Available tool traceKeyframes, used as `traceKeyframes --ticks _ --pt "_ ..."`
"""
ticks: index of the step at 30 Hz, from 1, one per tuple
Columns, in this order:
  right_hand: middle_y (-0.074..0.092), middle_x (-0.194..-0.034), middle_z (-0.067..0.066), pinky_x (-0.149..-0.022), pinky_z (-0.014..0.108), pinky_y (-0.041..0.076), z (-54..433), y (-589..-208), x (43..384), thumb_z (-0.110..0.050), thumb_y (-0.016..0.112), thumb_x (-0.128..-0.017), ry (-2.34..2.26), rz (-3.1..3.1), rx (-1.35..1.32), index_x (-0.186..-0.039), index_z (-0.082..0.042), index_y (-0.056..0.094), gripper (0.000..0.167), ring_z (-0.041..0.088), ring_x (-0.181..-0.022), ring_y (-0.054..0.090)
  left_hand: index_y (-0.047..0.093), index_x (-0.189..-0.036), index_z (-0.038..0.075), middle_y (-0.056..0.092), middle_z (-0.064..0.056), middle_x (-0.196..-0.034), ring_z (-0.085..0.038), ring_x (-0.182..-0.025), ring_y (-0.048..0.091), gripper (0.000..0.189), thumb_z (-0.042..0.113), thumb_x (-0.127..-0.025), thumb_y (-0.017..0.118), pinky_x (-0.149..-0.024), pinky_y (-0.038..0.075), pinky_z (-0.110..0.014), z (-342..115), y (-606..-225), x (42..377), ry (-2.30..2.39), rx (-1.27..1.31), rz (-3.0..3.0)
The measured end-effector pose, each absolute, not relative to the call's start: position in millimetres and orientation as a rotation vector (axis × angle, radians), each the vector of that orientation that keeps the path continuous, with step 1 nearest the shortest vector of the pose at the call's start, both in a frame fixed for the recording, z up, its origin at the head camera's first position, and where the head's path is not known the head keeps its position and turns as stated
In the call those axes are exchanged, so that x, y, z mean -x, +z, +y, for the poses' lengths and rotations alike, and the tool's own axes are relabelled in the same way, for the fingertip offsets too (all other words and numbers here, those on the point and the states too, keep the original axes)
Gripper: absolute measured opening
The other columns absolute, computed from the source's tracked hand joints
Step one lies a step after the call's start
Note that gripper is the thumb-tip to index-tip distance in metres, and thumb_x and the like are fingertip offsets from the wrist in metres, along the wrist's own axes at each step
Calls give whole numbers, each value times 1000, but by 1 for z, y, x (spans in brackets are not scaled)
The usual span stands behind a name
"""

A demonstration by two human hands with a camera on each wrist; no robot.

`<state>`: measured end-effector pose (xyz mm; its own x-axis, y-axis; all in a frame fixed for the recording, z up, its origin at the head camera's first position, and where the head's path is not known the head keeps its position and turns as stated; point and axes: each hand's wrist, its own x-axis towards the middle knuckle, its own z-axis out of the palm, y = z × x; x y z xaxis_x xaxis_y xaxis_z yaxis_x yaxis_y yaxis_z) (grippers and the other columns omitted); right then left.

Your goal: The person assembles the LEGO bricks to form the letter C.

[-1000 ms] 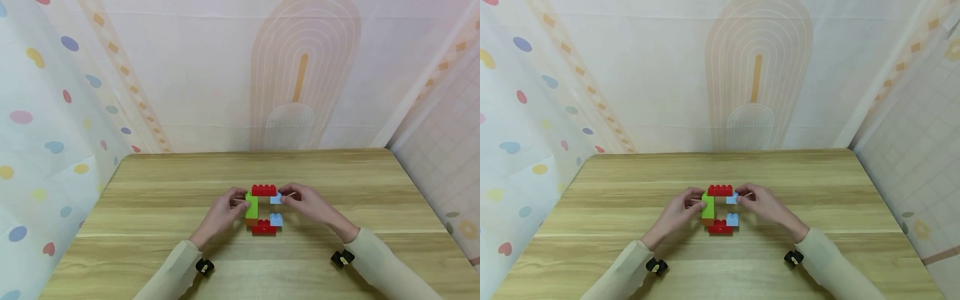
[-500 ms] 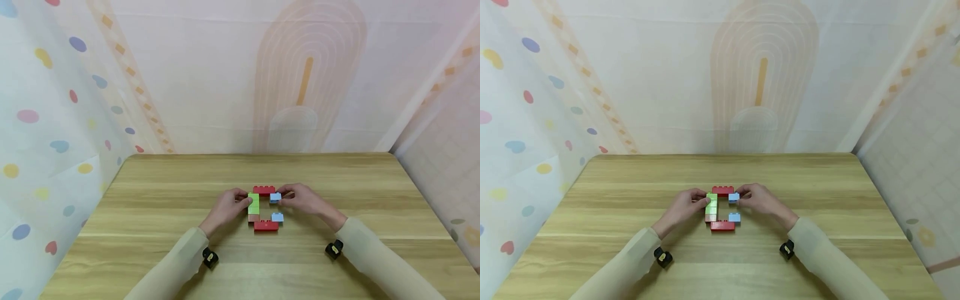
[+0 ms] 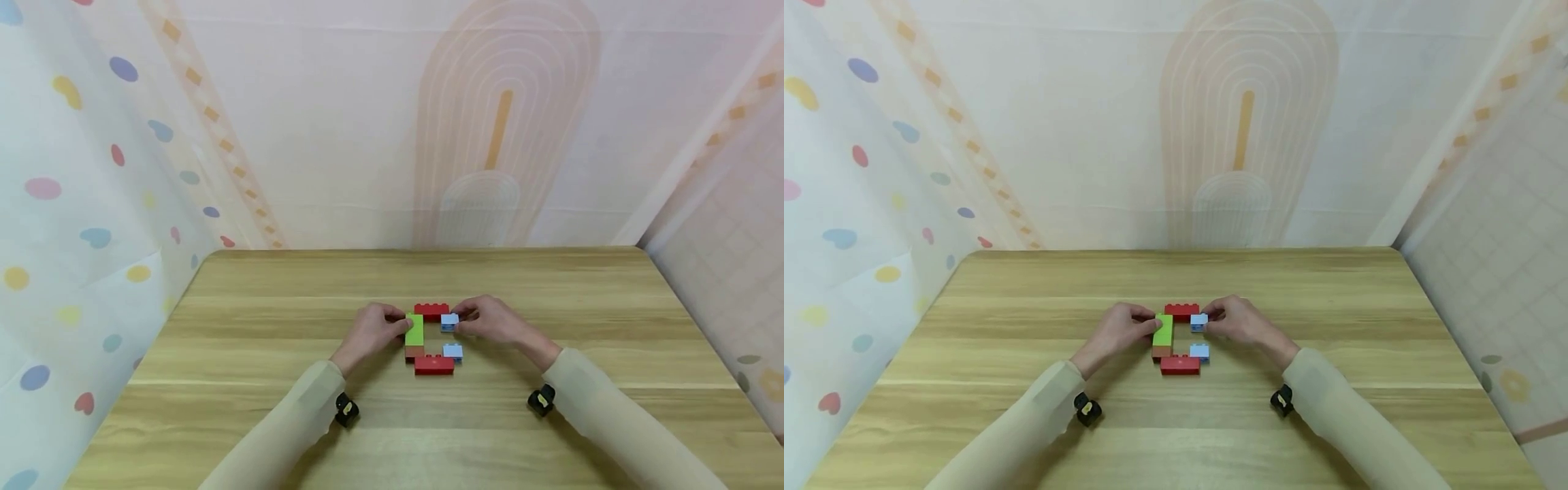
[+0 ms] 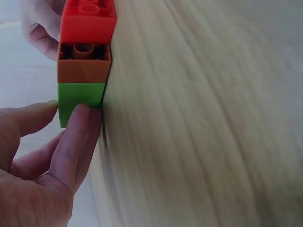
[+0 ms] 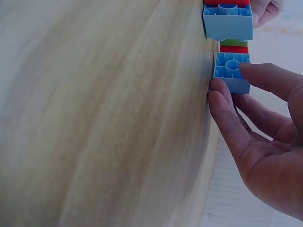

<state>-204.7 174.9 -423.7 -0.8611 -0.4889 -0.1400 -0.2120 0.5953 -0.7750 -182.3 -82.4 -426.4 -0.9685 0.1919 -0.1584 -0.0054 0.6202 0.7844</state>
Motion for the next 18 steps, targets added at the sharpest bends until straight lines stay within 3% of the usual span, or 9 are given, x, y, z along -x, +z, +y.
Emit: traceKeyframes --ticks 5,8,11,14,18 --pt "68 -105 6 -79 34 55 178 -422 203 -16 70 -91 -1141 2486 557 -119 0 67 33 20 -95 61 69 -118 1 71 -8 -106 -14 -79 70 32 24 -95 67 -82 57 -33 -84 -429 183 1351 -162 2535" --pt "67 -114 9 -86 39 55 186 -419 198 -21 65 -95 -1154 2498 549 -126 1 63 38 25 -103 62 62 -129 0 67 -11 -120 -20 -96 68 41 26 -96 66 -83 58 -33 -88 -429 177 1418 -246 2501" --pt "63 -125 18 -91 45 54 197 -414 190 -25 59 -100 -1181 2566 561 -133 3 57 44 33 -111 62 54 -139 2 59 -13 -134 -29 -115 62 51 29 -97 66 -91 55 -40 -94 -424 166 1488 -335 2482" --pt "55 -137 23 -98 54 48 209 -406 180 -32 54 -103 -1157 2740 608 -139 4 51 51 41 -122 55 47 -146 9 51 -12 -144 -34 -127 52 62 40 -96 66 -101 47 -51 -104 -415 152 1421 -398 2605" --pt "36 -154 19 -111 62 28 224 -398 166 -46 48 -103 -964 3005 622 -150 -2 39 65 42 -141 30 37 -152 14 39 -9 -154 -32 -141 35 75 53 -94 62 -114 29 -55 -122 -405 142 1049 -518 2938"
